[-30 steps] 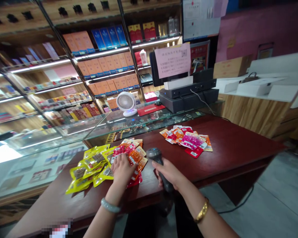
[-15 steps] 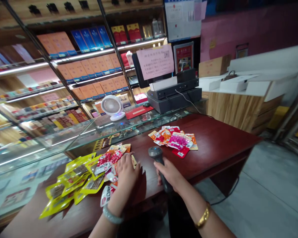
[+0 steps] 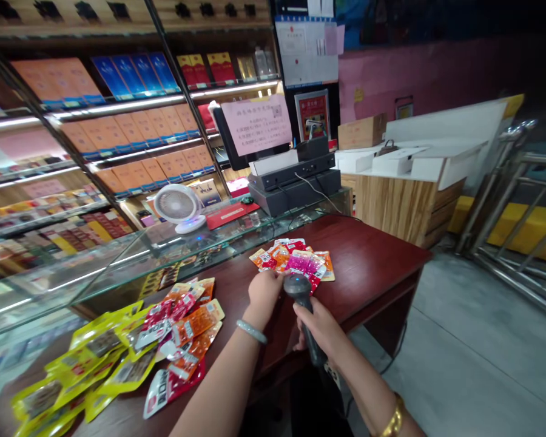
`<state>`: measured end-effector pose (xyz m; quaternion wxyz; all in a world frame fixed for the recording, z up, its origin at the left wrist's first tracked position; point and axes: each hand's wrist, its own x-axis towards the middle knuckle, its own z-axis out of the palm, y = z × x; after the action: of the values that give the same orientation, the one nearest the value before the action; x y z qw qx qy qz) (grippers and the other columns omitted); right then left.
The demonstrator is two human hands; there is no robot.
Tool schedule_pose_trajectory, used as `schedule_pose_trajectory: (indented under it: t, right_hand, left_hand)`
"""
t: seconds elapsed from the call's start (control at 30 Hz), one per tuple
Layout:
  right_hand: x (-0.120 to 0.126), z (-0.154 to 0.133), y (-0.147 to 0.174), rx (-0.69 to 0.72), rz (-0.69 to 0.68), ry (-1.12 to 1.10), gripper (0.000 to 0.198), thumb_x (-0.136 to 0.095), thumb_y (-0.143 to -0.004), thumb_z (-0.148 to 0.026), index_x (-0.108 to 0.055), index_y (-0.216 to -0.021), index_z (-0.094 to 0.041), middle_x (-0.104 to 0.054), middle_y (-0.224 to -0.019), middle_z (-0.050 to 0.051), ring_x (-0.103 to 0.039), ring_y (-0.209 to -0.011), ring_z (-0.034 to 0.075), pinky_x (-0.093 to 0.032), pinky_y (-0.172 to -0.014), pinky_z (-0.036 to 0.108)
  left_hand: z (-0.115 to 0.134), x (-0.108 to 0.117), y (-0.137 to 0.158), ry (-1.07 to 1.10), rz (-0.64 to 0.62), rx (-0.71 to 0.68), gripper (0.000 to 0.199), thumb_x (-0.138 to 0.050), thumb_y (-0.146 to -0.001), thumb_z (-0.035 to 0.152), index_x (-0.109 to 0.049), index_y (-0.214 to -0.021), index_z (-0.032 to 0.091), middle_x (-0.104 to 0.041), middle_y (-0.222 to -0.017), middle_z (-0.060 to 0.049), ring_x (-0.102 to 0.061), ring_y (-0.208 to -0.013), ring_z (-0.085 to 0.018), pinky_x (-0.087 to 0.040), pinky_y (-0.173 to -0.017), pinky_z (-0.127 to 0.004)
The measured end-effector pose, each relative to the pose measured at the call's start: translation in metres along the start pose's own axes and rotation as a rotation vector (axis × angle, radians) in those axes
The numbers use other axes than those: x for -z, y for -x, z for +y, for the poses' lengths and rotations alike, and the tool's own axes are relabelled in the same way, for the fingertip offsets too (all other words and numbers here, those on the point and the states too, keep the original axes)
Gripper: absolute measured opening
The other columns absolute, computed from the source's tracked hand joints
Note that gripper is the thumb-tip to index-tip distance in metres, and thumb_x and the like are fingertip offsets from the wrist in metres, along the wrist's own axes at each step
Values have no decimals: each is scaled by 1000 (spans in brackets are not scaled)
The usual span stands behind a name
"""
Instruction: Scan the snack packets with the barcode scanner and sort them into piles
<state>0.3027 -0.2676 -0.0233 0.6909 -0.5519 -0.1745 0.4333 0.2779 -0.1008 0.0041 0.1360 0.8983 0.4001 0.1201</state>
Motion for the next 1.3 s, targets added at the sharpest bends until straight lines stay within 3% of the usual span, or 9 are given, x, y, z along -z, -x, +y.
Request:
schedule_pose_trajectory:
  t: [0.13,0.3,0.43,0.6,0.8,1.03,1.3]
  right_hand:
    - [12,-1,6,-10,9,13,32,-63,-80,-49,-46,-88,-23,-50,-60,-9,-50,-41,9,-57,-47,31]
    - [20,-4,10,-16,31,5,31,-62,-82,-48,-46,-92,-24,-49,-59,-9,-50,-41,9,-56,-46,29]
    - [22,-1,10,-8,32,3,30,-63,-82,-47,-47,-94,-24,-50,-60,-9,-50,-41,9,-56,-46,29]
    - [17,4,7,8,12,24,34,-63,-82,-48,-47,-99,-23,-50,-59,-10,-50,-41,9,-56,-46,30]
    - [-8,-3,1,89,-28,52,40,-66,-77,-55,-47,-91,-23,-48,-56,-11,-48,-39,9,-52,-41,26]
    - [-41,-6,-3,77,-86,122,37,-62,-80,-55,-44,-85,-23,-47,-55,-11,-48,-39,8,-47,-37,22]
    - [-84,6,-15,27,-205,174,35,-62,-81,-51,-44,-88,-23,-51,-58,-10,-49,-40,8,-49,-39,22]
  left_hand:
    - [14,-5,-7,-102,239,-98,48,-58,-83,57,-62,-108,16,-69,-102,-12,-62,-101,-27,-44,-86,-35]
    - [27,-10,-16,-199,175,-173,50,-65,-78,55,-61,-112,18,-61,-120,-15,-52,-117,-31,-36,-100,-44]
    - [20,-12,-12,-230,119,-163,49,-69,-75,48,-59,-110,15,-62,-118,-17,-53,-118,-33,-36,-97,-42]
    - [-2,-3,5,-167,13,-119,56,-70,-76,42,-48,-118,13,-71,-94,-13,-67,-97,-28,-37,-87,-37]
    - [-32,13,33,-157,7,-118,55,-70,-77,48,-46,-115,16,-71,-96,-10,-67,-98,-28,-36,-85,-35]
    - [-60,27,51,-143,17,-58,52,-70,-77,49,-47,-112,19,-71,-95,-8,-68,-97,-26,-37,-87,-35]
    - [-119,67,49,-318,54,42,55,-60,-85,42,-43,-132,21,-71,-101,-12,-66,-100,-29,-38,-92,-42]
